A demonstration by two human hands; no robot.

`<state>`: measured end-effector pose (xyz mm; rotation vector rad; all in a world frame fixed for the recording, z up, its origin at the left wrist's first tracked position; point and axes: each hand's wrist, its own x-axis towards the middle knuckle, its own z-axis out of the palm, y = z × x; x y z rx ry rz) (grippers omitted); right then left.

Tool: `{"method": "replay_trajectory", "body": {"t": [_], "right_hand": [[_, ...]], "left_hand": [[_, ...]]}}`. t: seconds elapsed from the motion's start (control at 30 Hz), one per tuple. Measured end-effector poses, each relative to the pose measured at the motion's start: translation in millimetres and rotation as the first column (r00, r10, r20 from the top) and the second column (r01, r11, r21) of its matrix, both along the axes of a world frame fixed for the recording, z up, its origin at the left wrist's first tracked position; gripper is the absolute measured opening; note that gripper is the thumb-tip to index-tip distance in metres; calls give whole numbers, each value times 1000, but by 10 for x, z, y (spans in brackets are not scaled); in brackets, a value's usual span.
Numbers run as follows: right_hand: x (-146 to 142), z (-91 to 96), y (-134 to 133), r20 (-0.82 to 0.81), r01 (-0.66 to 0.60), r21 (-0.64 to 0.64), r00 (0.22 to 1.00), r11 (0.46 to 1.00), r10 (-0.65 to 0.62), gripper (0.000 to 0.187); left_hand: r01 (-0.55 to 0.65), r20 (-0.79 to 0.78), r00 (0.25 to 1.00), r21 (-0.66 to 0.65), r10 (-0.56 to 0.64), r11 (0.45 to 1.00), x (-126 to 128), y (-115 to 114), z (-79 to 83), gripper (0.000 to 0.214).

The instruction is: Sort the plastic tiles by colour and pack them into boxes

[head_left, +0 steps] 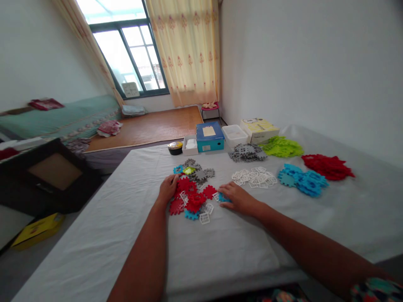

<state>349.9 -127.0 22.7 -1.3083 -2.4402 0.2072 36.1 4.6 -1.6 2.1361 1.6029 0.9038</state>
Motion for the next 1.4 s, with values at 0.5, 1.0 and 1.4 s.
{"method": "replay_trajectory", "body": {"t": [0.5,1.0,1.4], "right_hand": [[573,114,183,-288,135,177,954,975,-80,23],[1799,82,236,-75,780,239,608,578,-790,30],[17,-130,48,-52,-111,30,992,993,112,50]], "left_hand": [[5,-18,1000,-18,-5,1000,-28,26,8,50],[0,12,1000,-17,0,1000,-23,19,-4,49],[7,13,1000,-20,-7,1000,3,8,0,47]]}}
